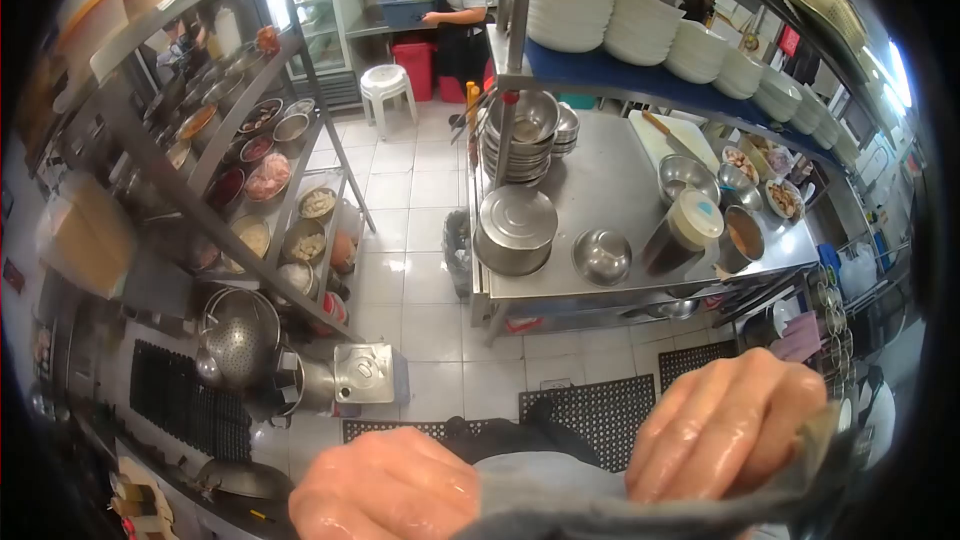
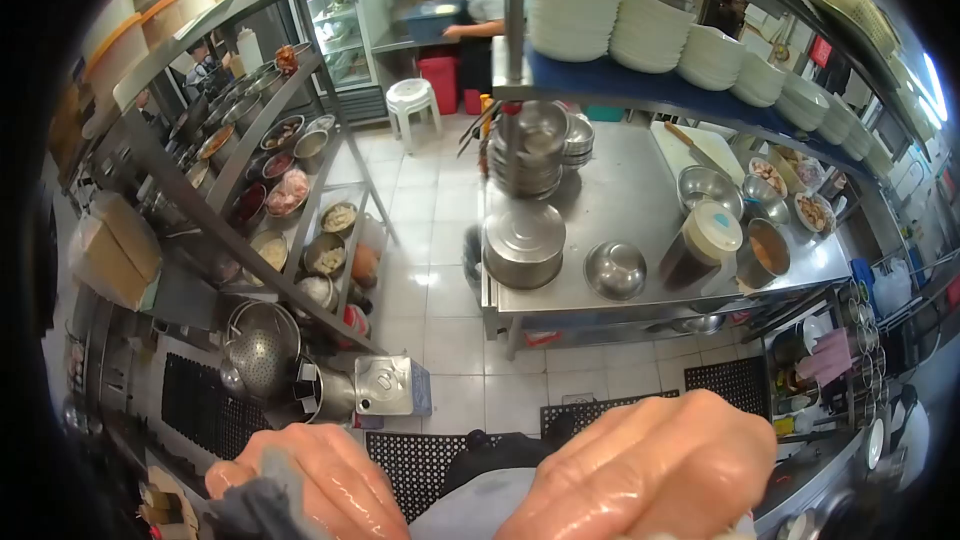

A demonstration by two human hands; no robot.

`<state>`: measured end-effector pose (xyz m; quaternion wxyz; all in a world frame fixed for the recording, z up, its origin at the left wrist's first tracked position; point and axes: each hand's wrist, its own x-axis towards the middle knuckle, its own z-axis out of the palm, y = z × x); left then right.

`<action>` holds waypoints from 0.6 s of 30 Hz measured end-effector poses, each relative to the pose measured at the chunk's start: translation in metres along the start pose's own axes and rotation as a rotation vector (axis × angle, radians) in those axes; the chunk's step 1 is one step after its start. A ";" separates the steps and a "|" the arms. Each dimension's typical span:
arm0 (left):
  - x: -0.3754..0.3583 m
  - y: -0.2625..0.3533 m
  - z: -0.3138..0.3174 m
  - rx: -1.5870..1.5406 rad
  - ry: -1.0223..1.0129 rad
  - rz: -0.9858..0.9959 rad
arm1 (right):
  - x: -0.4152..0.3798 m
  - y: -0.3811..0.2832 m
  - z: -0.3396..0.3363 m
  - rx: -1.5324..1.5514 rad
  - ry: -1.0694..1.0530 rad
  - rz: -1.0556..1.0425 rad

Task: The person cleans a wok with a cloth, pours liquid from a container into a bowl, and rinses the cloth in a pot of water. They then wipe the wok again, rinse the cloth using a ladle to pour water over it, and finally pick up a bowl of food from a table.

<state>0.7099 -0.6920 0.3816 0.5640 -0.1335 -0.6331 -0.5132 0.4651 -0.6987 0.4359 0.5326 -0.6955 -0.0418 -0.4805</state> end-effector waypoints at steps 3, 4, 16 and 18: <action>0.001 0.010 -0.002 -0.008 -0.030 0.038 | 0.009 0.007 0.014 0.065 -0.016 -0.046; -0.002 0.014 -0.005 -0.012 -0.057 0.053 | 0.005 0.013 0.023 0.076 0.063 -0.096; -0.048 0.033 0.006 0.203 0.352 -0.033 | -0.008 0.043 0.030 0.057 0.193 0.458; -0.066 0.016 0.002 0.280 0.705 -0.250 | -0.009 0.058 0.045 -0.003 0.518 0.646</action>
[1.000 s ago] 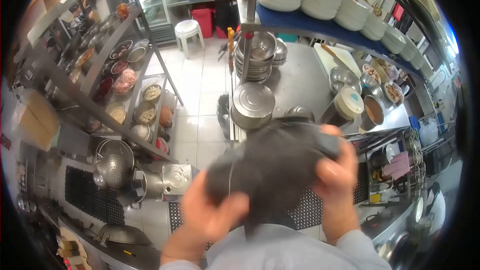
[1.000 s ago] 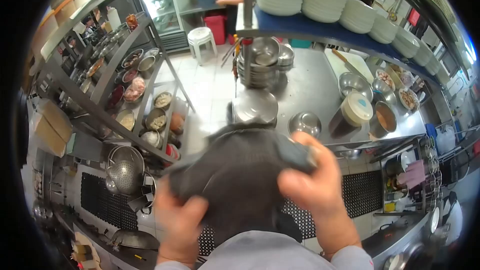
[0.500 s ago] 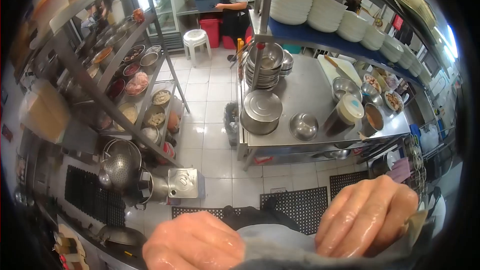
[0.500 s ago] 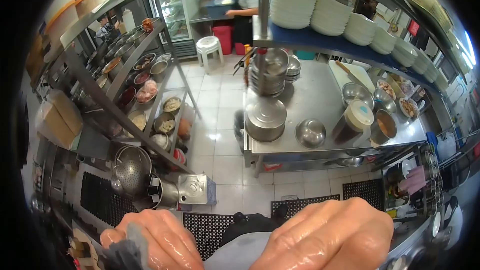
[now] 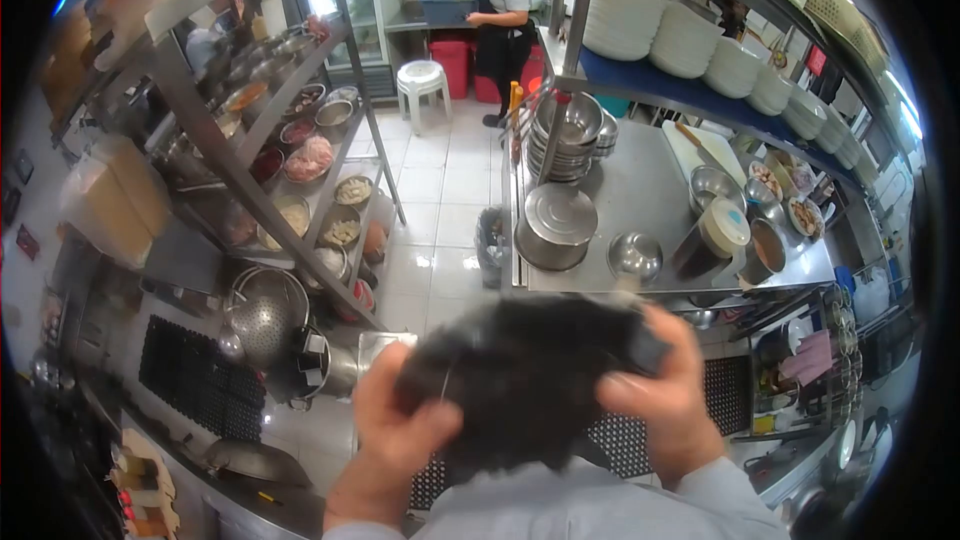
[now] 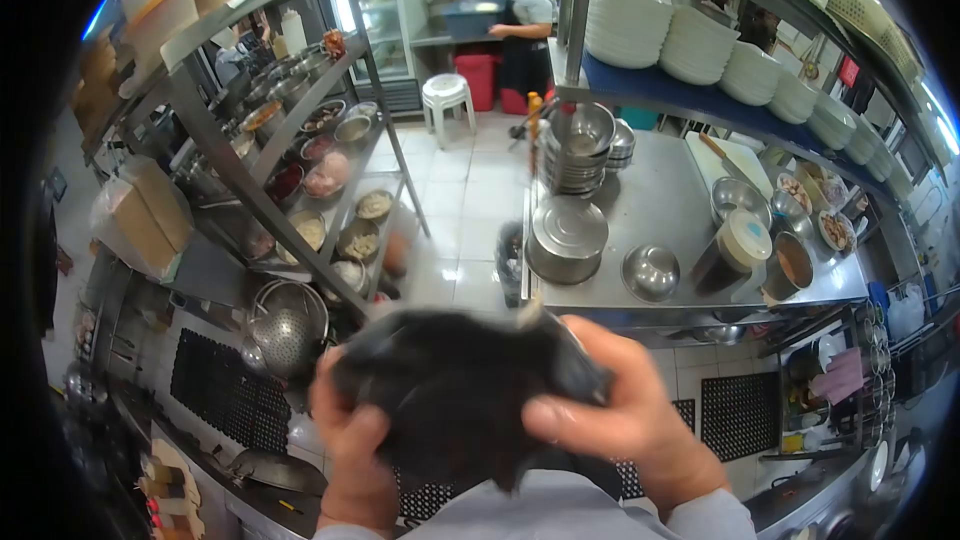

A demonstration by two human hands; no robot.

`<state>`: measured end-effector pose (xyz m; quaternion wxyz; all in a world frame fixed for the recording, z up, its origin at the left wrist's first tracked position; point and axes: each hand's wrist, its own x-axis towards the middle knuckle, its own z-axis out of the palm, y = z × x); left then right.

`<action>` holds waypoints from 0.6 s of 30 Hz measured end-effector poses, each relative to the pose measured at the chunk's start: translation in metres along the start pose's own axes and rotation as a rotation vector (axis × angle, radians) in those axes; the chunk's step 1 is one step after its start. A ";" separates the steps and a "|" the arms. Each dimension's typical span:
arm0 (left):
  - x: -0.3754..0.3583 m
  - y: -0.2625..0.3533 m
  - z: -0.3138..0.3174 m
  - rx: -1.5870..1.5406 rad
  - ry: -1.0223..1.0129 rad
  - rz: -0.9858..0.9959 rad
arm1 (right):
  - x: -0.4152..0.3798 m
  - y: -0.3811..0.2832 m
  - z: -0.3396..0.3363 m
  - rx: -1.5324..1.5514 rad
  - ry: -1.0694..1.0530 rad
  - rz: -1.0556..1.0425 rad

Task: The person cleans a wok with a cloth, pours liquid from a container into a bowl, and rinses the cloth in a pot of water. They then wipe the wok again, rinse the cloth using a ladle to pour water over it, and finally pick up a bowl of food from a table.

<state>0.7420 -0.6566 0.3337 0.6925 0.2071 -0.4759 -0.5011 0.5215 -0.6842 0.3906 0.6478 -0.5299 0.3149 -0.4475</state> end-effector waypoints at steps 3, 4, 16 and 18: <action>-0.015 -0.086 -0.064 -0.019 0.106 -0.373 | 0.027 0.102 -0.035 0.190 0.017 0.149; -0.029 -0.114 -0.082 0.144 0.196 -0.450 | 0.030 0.125 -0.043 0.132 0.069 0.176; -0.130 -0.196 -0.136 -0.546 0.309 -0.760 | 0.017 0.222 -0.039 -0.659 -0.567 0.210; -0.129 -0.195 -0.148 -0.504 0.236 -0.836 | 0.002 0.236 -0.055 -0.540 -0.472 0.247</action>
